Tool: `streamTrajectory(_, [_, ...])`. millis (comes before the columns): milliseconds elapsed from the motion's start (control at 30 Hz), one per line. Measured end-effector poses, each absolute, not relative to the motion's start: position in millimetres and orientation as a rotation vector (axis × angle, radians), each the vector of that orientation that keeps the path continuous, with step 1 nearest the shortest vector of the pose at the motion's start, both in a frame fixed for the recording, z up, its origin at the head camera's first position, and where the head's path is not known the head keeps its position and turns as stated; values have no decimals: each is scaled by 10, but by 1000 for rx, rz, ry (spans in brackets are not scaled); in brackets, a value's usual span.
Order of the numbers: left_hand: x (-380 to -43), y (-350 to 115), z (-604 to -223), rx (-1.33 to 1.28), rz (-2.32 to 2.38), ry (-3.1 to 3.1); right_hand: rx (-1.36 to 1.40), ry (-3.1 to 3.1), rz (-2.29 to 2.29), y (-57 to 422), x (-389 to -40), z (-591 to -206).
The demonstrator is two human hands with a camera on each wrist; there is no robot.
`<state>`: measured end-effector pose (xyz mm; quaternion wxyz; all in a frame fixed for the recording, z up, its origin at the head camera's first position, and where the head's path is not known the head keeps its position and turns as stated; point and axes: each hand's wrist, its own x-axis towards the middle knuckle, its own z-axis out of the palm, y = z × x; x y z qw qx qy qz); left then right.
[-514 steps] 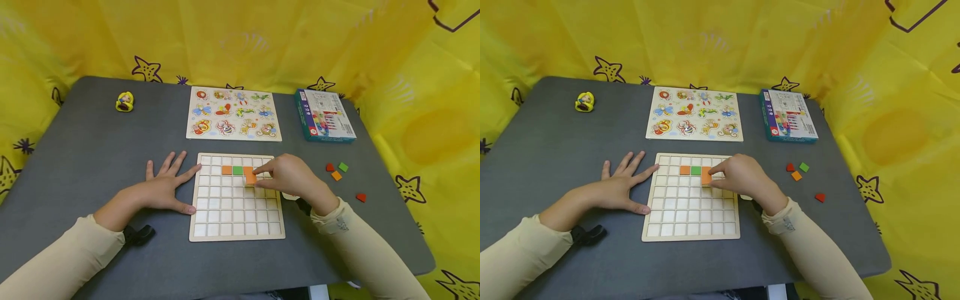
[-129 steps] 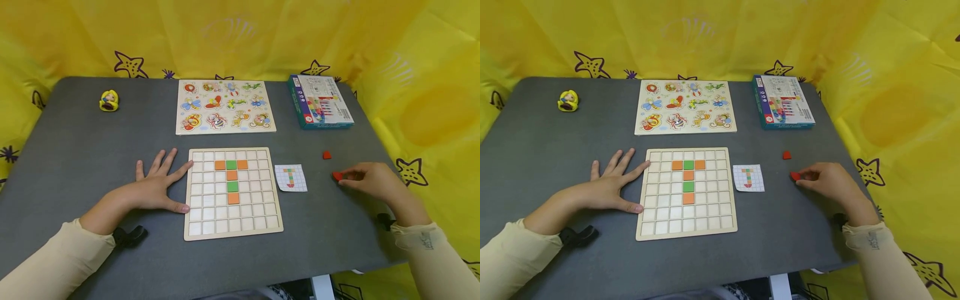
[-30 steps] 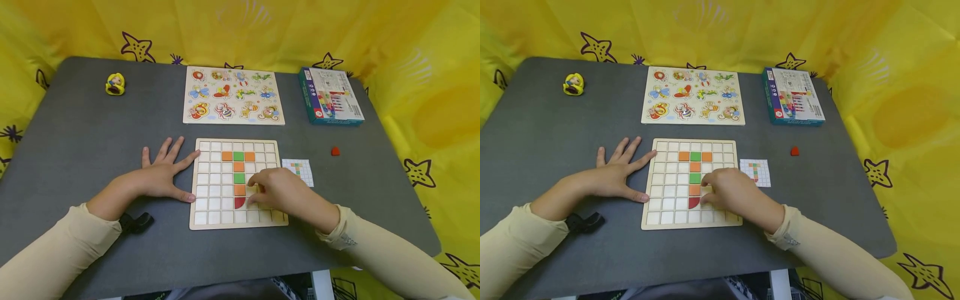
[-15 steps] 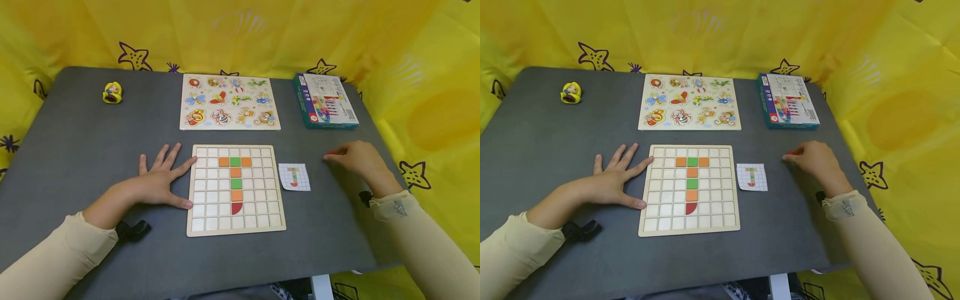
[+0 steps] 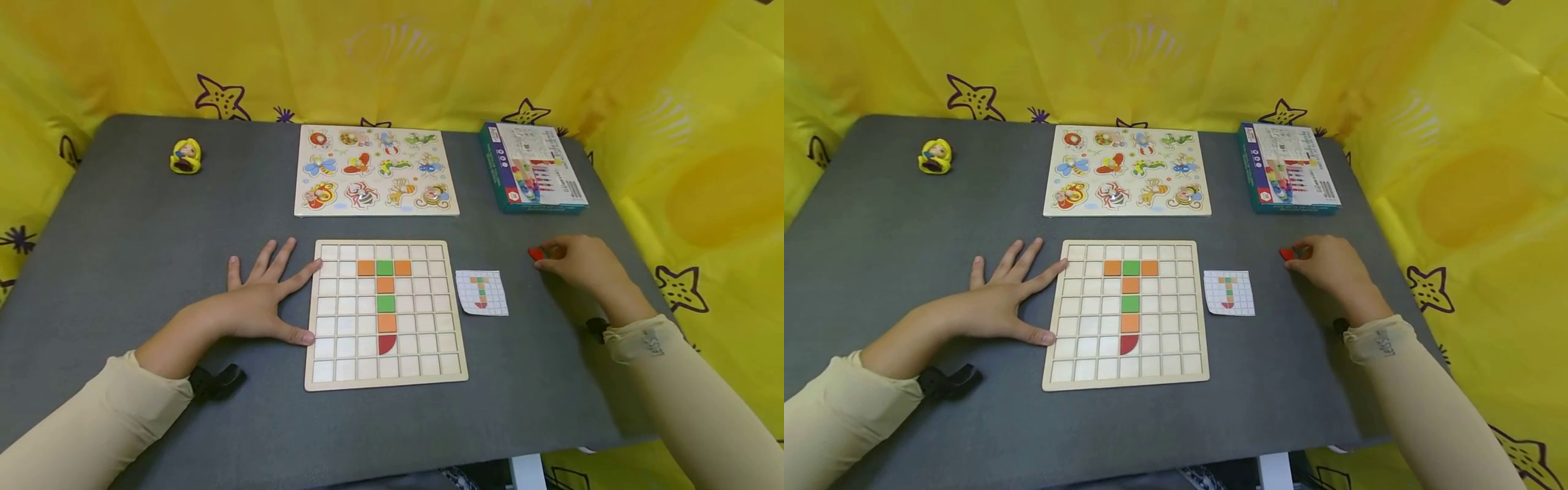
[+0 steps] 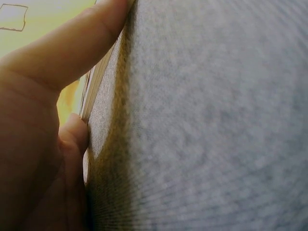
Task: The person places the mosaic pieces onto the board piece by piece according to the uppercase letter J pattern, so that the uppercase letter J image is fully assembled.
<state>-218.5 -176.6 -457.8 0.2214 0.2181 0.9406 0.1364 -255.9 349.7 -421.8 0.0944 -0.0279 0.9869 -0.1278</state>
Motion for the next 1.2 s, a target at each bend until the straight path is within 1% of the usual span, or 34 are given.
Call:
streamTrajectory(433, [-2138, -1767, -4563, 604, 399, 2587, -135, 2928, -385, 3500, -2555, -4235])
streamTrajectory(600, [-2155, -1764, -4569, 613, 395, 2592, -153, 2957, -422, 3323, -2449, -4169])
streamTrajectory(700, [-2177, -1760, -4583, 621, 398, 2601, -295, 2990, -449, 3044, -2347, -4107])
streamTrajectory(867, [-2194, -1752, -4566, 610, 402, 2602, -738, 2999, -406, 2325, -2114, -4004])
streamTrajectory(1000, [-2200, -1753, -4549, 606, 391, 2596, -996, 2910, -354, 1759, -1897, -3971])
streamTrajectory(1100, [-2205, -1757, -4550, 603, 389, 2591, -1130, 2847, -324, 1447, -1765, -3998])
streamTrajectory(1200, [-2211, -1752, -4547, 604, 393, 2592, -1231, 2819, -311, 1234, -1683, -4050])
